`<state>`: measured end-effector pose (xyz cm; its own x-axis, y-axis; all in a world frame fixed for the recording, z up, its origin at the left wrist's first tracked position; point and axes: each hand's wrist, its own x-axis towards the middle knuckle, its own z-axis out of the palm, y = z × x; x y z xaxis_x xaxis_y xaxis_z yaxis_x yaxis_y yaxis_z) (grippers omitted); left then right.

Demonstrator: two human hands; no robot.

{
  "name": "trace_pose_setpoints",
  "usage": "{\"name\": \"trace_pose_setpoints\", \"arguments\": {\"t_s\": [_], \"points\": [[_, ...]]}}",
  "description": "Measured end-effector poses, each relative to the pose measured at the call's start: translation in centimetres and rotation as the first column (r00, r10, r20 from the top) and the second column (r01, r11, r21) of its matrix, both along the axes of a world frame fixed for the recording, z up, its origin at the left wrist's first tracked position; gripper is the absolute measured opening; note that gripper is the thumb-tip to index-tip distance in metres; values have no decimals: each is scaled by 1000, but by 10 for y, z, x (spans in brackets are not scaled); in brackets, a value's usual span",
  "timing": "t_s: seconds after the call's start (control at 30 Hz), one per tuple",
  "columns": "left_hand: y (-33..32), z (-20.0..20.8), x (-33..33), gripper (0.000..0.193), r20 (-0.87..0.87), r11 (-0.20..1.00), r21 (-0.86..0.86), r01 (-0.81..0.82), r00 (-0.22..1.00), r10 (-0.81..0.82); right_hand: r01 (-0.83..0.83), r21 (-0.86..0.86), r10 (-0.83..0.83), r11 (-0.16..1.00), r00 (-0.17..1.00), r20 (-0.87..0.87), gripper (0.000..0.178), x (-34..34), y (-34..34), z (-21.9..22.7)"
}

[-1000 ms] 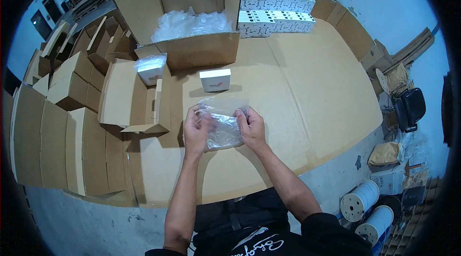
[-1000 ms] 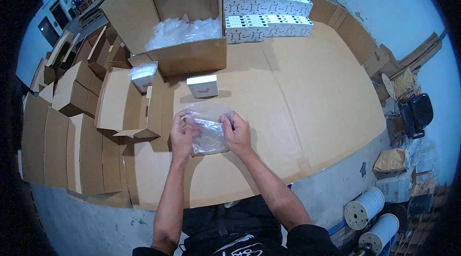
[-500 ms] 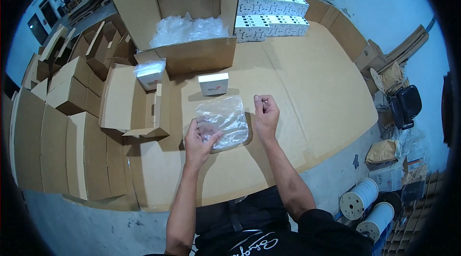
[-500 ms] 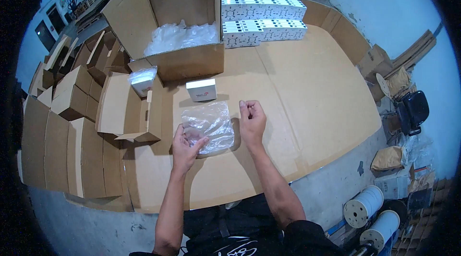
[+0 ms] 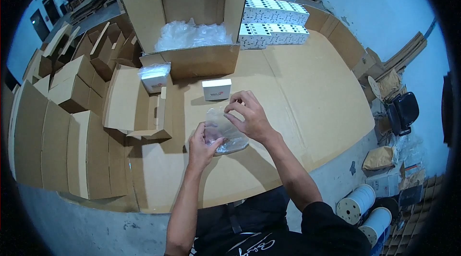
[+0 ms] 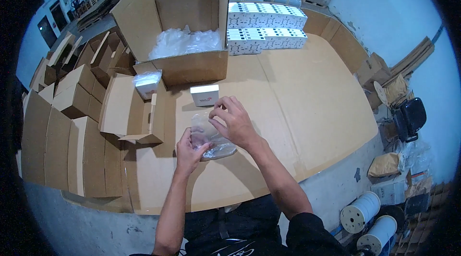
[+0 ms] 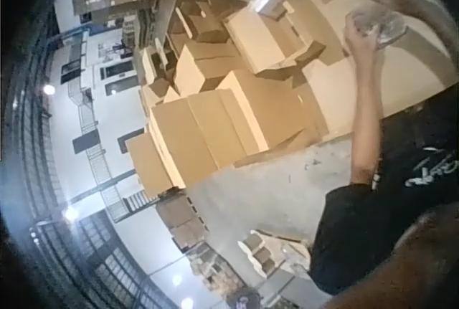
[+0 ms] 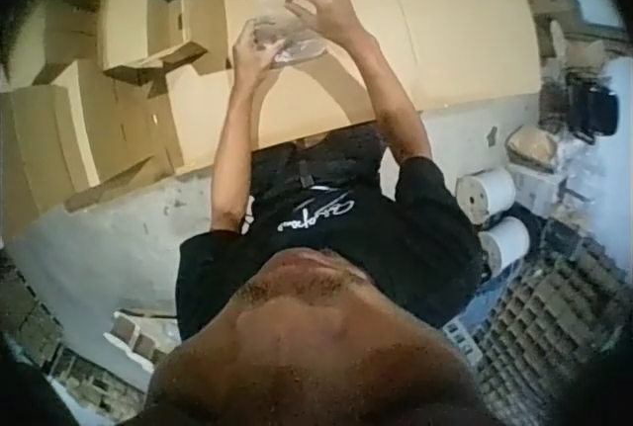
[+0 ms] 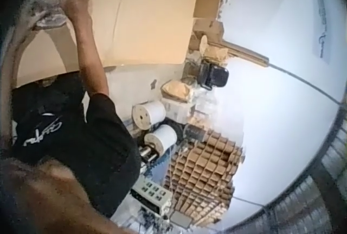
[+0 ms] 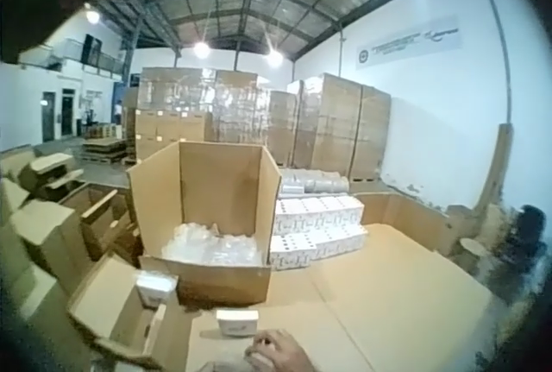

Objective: Packing small white boxes into plastic bags and then into cardboard shipping boxes at a warehouse workstation.

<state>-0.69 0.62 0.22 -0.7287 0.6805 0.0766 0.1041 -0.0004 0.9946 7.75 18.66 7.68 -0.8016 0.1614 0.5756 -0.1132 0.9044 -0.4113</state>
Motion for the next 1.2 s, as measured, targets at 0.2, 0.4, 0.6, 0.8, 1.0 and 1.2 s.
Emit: {"name": "trace_pose_setpoints", "arguments": {"t_s": [0.2,0.4,0.6,0.8,1.0,1.2], "points": [[1,11,-1,52,-169,989,-128,-72,984,50,-111,-2,111,994,994,10,17,1,-1,11],[0,12,-1,56,-114,996,-65,-59,992,52,-162,-155,206,974,920,334,11,-4,4,32],[-1,11,-2,73,-109,997,-66,-36,994,29,-327,-153,360,932,801,479,21,-22,11,45],[-2,13,-4,93,-64,992,-106,63,995,-70,-327,-289,435,900,721,540,24,-29,15,50],[-1,15,-3,90,-60,995,-82,61,996,-66,-434,-245,497,867,777,385,22,-28,19,50],[0,-5,-9,81,-176,1000,-6,19,984,-19,-214,-472,266,855,963,44,19,-27,40,38]]}}
